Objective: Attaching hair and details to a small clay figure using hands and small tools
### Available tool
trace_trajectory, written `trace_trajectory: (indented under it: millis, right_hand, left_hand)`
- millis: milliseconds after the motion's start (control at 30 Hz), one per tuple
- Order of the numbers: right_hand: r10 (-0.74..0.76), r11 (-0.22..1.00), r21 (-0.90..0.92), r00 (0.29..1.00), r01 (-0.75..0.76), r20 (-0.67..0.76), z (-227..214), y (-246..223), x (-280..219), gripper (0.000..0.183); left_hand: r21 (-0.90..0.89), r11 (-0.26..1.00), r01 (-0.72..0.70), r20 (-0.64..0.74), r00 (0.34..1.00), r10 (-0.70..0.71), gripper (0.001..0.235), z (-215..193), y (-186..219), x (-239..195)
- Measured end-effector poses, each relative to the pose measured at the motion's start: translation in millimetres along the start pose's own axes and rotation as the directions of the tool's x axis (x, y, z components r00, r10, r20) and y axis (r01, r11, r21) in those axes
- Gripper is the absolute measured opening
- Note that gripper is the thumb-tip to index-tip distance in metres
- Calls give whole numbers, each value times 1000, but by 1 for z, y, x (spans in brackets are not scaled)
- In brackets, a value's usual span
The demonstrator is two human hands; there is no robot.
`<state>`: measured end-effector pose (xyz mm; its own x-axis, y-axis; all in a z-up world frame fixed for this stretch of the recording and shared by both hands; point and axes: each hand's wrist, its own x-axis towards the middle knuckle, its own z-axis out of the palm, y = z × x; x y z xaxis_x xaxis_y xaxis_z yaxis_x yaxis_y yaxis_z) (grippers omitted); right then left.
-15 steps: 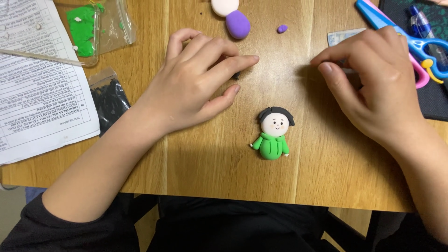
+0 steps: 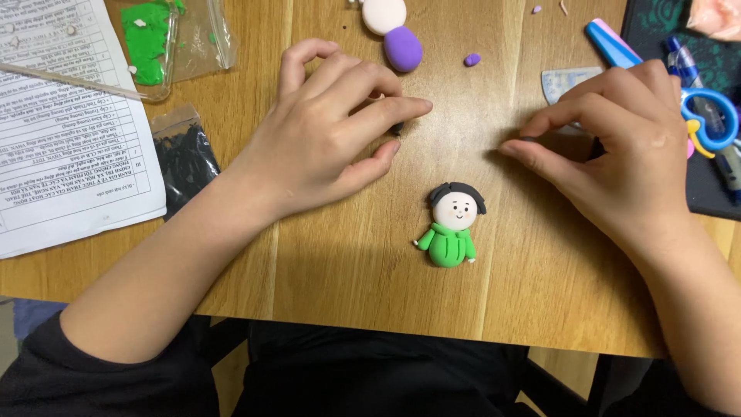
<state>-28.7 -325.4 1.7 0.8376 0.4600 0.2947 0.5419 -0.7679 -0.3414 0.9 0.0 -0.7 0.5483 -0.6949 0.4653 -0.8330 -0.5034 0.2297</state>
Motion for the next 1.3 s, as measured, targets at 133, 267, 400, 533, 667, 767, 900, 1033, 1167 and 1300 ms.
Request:
trace_trajectory:
  millis: [133,267,400,533,667,767,900,1033,1167,1300]
  right_hand:
    - [13,1000,1,1000,-13,-8,-1,0,1,17]
    - [14,1000,1,1000,-14,16,0,4,0,7]
    - [24,1000,-12,999,-23,45,1,5,-4,13]
    - [28,999,27,997,-30,71,-1,0,-1,26]
    - [13,1000,-8,996,-12,83,-1,0,0,10]
    - [17,1000,7,996,-18,91,-3,1,0,13]
    - [44,998,41,987,-51,154,-8,-2,2,17]
    - [67,997,33,973,-77,220,-7,3,-1,25]
    - [68,992,86,973,-89,221,-7,-3,6,17]
    - [62,993,81,969,-83,238,-7,-6,10,14]
  left_hand:
    - [-8,1000,6,-10,1000,-6,32,1,0,0]
    - [-14,1000,2,-23,1000,-2,31,1,0,0]
    - [-50,999,-21,-52,998,19,27,5,2,-1]
    - [-123,992,-41,-70,997,32,23,12,8,-1]
    - [-221,975,-36,-2,999,36,29,17,21,-2]
    - [-234,972,-17,100,994,41,35,19,22,-4]
    - [-210,971,-110,31,992,119,27,15,16,1]
    - [-180,975,-132,-27,991,130,14,12,16,6]
    - [-145,983,-116,-41,993,112,10,12,19,6]
    - [-160,981,-113,-9,994,113,8,12,20,6]
